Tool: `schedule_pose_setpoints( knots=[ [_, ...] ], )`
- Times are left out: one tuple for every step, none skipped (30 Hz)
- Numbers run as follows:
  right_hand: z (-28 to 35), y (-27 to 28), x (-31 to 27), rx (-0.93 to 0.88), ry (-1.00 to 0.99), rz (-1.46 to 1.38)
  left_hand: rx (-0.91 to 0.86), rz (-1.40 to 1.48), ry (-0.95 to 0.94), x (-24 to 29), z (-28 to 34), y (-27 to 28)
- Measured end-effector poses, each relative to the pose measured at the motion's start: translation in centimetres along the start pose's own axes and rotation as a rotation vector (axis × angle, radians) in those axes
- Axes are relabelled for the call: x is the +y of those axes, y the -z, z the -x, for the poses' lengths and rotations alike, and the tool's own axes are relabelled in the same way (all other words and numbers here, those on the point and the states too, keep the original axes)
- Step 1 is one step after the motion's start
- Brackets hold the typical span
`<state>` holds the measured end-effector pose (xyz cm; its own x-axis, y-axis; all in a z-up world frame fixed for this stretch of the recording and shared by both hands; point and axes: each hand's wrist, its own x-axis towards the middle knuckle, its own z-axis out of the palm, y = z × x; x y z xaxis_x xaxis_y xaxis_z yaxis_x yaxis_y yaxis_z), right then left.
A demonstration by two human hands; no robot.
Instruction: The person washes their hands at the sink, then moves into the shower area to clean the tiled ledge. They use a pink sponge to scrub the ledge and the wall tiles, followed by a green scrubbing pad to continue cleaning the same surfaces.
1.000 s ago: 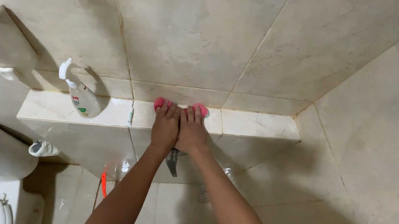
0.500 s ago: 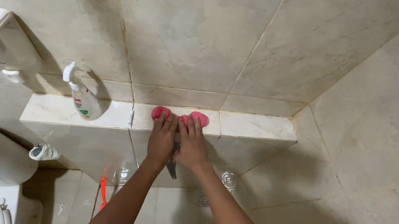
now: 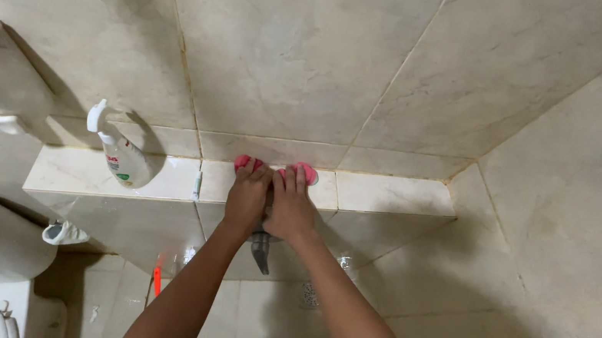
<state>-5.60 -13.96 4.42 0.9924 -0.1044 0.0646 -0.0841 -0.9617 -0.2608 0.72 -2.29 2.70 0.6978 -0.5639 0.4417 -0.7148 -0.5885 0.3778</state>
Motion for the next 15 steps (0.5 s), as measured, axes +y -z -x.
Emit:
schedule_pose_setpoints(
  knots=[
    [0.0,0.0,0.1,-0.002,0.004,0.000,0.001,-0.001,0.004,-0.7,0.3,-1.3],
    [0.2,-0.1,0.1,-0.005,0.008,0.015,0.041,0.003,0.002,-1.3,0.6,-2.5],
    [0.2,-0.1,0.1,-0.005,0.016,0.033,0.086,0.005,0.000,-2.0,0.8,-3.6],
    [0.5,0.1,-0.3,-0.003,0.024,0.035,0.093,0.002,0.004,-2.0,1.2,-3.5],
    [0.7,0.6,-0.5,-0.011,0.013,0.015,0.107,0.047,0.006,-1.7,1.1,-3.4],
    [0.8,1.1,-0.6,-0.018,0.002,-0.006,0.121,0.093,0.008,-1.5,0.9,-3.3],
    [1.2,1.1,-0.5,-0.014,0.005,-0.003,0.127,0.091,0.007,-1.0,1.1,-2.6],
    [1.4,1.0,-0.4,-0.017,0.008,-0.011,0.120,0.058,0.009,-0.5,1.3,-1.9],
    [1.9,0.8,-0.3,-0.023,0.008,-0.021,0.109,0.025,0.011,0.0,1.6,-1.4],
    [2.4,0.7,-0.4,-0.020,0.008,-0.021,0.111,0.025,0.009,0.5,1.9,-0.8],
    [2.9,0.6,-0.3,0.004,0.024,-0.018,0.048,0.028,0.038,1.0,2.1,-0.2],
    [3.3,0.5,-0.1,0.027,0.039,-0.015,-0.016,0.030,0.067,1.5,2.3,0.3],
    [4.0,0.7,-0.3,0.025,0.033,-0.017,-0.022,0.032,0.065,1.4,3.1,-0.2],
    [4.6,0.9,-0.4,0.028,0.041,-0.026,0.038,0.021,0.042,1.2,3.8,-0.7],
    [5.1,1.2,-0.6,0.034,0.051,-0.036,0.101,0.009,0.017,0.9,4.3,-1.1]
  ],
)
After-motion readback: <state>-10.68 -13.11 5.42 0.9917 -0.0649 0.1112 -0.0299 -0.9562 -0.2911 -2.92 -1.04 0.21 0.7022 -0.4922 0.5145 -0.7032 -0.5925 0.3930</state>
